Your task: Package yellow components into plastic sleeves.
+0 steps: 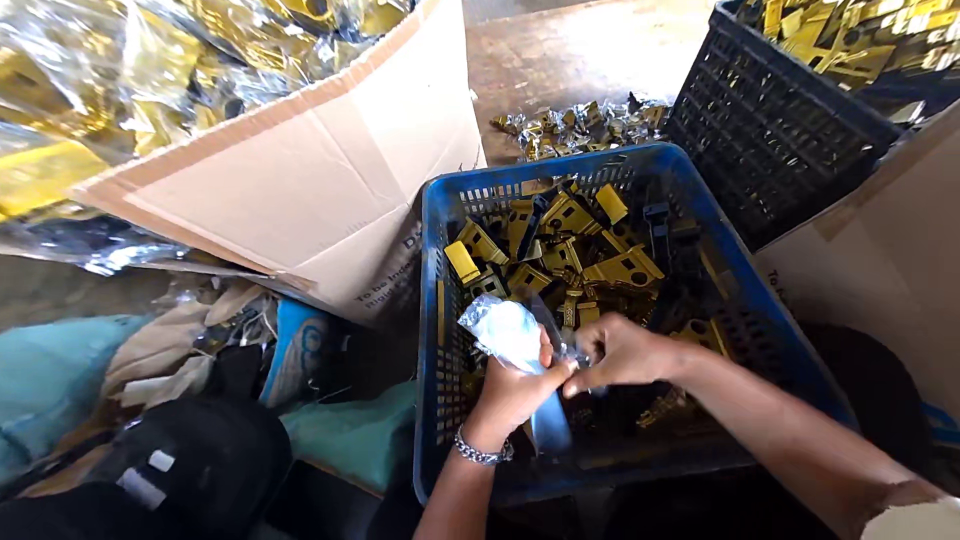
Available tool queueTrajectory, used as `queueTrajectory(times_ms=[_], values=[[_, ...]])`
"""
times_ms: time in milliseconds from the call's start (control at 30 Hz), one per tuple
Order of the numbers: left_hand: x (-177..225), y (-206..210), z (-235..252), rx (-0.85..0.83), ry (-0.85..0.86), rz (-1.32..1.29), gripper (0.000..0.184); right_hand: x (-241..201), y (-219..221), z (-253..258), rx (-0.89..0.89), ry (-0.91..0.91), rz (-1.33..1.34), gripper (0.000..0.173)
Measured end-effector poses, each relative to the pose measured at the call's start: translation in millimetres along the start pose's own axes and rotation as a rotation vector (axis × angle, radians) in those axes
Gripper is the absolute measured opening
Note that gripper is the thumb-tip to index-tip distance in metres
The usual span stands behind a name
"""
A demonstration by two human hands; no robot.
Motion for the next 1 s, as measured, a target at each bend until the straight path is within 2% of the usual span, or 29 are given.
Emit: queueTrajectory(times_ms=[33,100,133,200,267,333,400,433,500,533,567,600,667,700,733,800,867,933,1000], values=[[4,-9,4,0.065,0.080,0.076,0.032,0,-20,7,0.051,0.007,-0.049,0.033],[9,-27,8,0.212,0.154,0.200,0.029,15,-67,28,0.147,0.087,-0.205,0.025],[11,-36,9,0.268,0.154,0.219,0.028,32,-86,41,0.134,0.167,-0.338,0.032],[16,-49,11,0.355,0.162,0.177,0.022,76,-111,63,0.017,0.398,-0.641,0.069],[20,-55,10,0.412,0.204,0.114,0.022,99,-114,71,-0.149,0.567,-0.895,0.085],[22,-57,11,0.430,0.245,0.076,0.026,95,-110,76,-0.241,0.562,-1.058,0.083],[20,-56,11,0.448,0.206,0.084,0.029,73,-108,73,-0.241,0.427,-1.118,0.060],[20,-56,10,0.459,0.176,0.096,0.029,56,-110,68,-0.155,0.325,-1.103,0.049],[20,-57,8,0.481,0.146,0.098,0.027,8,-117,45,0.196,0.006,-0.946,0.034],[21,-57,8,0.482,0.144,0.097,0.026,-16,-119,25,0.408,-0.155,-0.758,0.032],[20,-55,8,0.481,0.148,0.095,0.025,-29,-118,5,0.579,-0.237,-0.504,0.032],[19,-53,9,0.473,0.157,0.091,0.025,-30,-109,-11,0.666,-0.234,-0.153,0.035],[15,-48,10,0.452,0.169,0.065,0.031,-20,-66,-19,0.585,-0.136,0.530,0.048],[13,-45,8,0.452,0.163,0.030,0.038,-15,-41,-15,0.504,-0.078,0.713,0.053],[11,-42,6,0.457,0.142,-0.019,0.045,-13,-20,-11,0.461,-0.038,0.792,0.047],[7,-40,2,0.481,0.053,-0.163,0.045,-13,1,-1,0.542,-0.069,0.789,0.030],[7,-43,2,0.500,-0.081,-0.339,0.023,-20,2,1,0.648,-0.256,0.525,0.032],[8,-55,5,0.539,-0.199,-0.441,0.010,-31,8,-6,0.605,-0.442,0.166,0.037],[14,-68,6,0.529,-0.220,-0.474,0.010,-34,12,-10,0.495,-0.553,-0.023,0.035]])
Point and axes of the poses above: each hand's wrist, its own z-axis towards the middle knuckle, its own y-axis out of the palm, x = y × z, the point moved 8 cm from there along z, towards the middle knuckle, and after that the axes turned 2 degrees about -y, right-handed, at the moved point
